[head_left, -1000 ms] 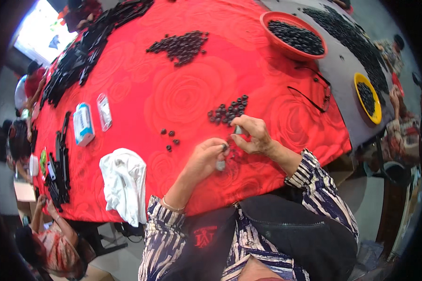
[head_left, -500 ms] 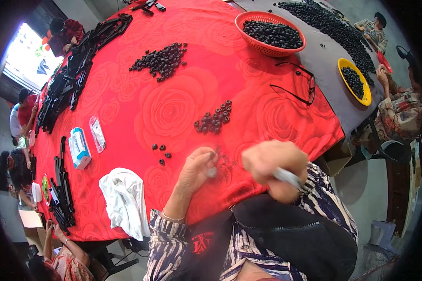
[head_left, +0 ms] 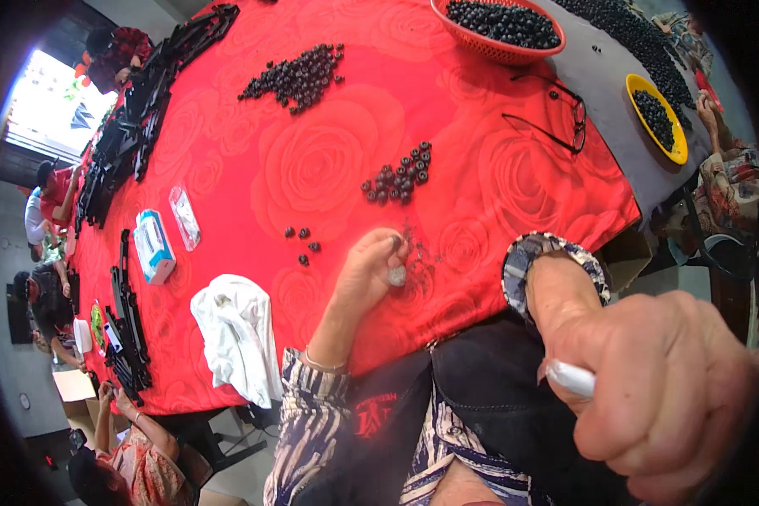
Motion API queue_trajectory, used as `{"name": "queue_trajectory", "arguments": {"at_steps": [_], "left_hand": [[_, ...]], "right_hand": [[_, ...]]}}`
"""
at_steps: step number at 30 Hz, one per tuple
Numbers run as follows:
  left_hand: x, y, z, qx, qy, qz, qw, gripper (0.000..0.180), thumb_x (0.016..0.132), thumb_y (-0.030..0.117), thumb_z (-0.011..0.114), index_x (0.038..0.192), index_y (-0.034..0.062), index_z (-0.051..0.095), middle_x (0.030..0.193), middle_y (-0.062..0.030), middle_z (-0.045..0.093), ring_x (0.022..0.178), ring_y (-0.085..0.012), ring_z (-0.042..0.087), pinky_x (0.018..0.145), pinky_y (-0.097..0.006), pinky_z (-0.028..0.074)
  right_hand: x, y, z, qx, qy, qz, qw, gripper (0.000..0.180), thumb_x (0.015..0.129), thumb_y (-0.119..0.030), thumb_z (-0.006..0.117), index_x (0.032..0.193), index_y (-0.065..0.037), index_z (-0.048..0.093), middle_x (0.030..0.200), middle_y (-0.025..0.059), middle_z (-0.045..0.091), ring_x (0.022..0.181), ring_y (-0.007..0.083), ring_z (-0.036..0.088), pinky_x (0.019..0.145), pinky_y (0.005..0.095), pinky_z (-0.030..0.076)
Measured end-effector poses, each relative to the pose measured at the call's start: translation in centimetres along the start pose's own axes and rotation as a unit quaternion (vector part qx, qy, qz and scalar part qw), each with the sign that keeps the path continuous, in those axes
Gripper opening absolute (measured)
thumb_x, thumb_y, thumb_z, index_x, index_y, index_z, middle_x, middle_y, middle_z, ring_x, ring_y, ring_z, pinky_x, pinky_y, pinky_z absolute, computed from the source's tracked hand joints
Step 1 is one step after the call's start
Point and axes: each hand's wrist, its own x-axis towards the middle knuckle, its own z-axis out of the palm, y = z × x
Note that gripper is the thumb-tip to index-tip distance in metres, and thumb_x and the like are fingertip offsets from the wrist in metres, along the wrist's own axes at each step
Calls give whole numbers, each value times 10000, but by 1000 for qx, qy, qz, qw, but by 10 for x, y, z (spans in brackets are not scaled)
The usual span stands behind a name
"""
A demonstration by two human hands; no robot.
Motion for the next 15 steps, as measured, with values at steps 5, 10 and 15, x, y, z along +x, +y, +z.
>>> {"name": "queue_trajectory", "arguments": {"at_steps": [5, 10, 15], "left_hand": [[-8, 2, -3, 17, 6, 17, 1000, 143, 838, 112, 556, 956, 33, 550, 811, -60, 551, 666, -102, 490, 583, -235, 440], [-2, -2, 0, -7, -13, -6, 1000, 157, 845, 114, 561, 978, 32, 545, 837, -71, 563, 676, -106, 507, 587, -233, 450], [-3, -2, -10, -2, -17, 23, 1000, 158, 856, 116, 554, 986, 27, 544, 847, -84, 567, 676, -116, 511, 603, -236, 459]], "right_hand": [[-6, -10, -9, 21, -41, 39, 998, 180, 749, -12, 589, 879, -94, 494, 554, 24, 456, 343, 95, 325, 331, 240, 226], [1, -28, -24, 33, -118, 58, 991, 212, 758, -13, 606, 887, -65, 446, 563, 54, 475, 362, 123, 398, 348, 244, 294], [-3, -35, -37, -62, -29, 88, 994, 158, 747, -32, 581, 830, -38, 447, 548, 50, 473, 362, 115, 424, 343, 235, 320]]}}
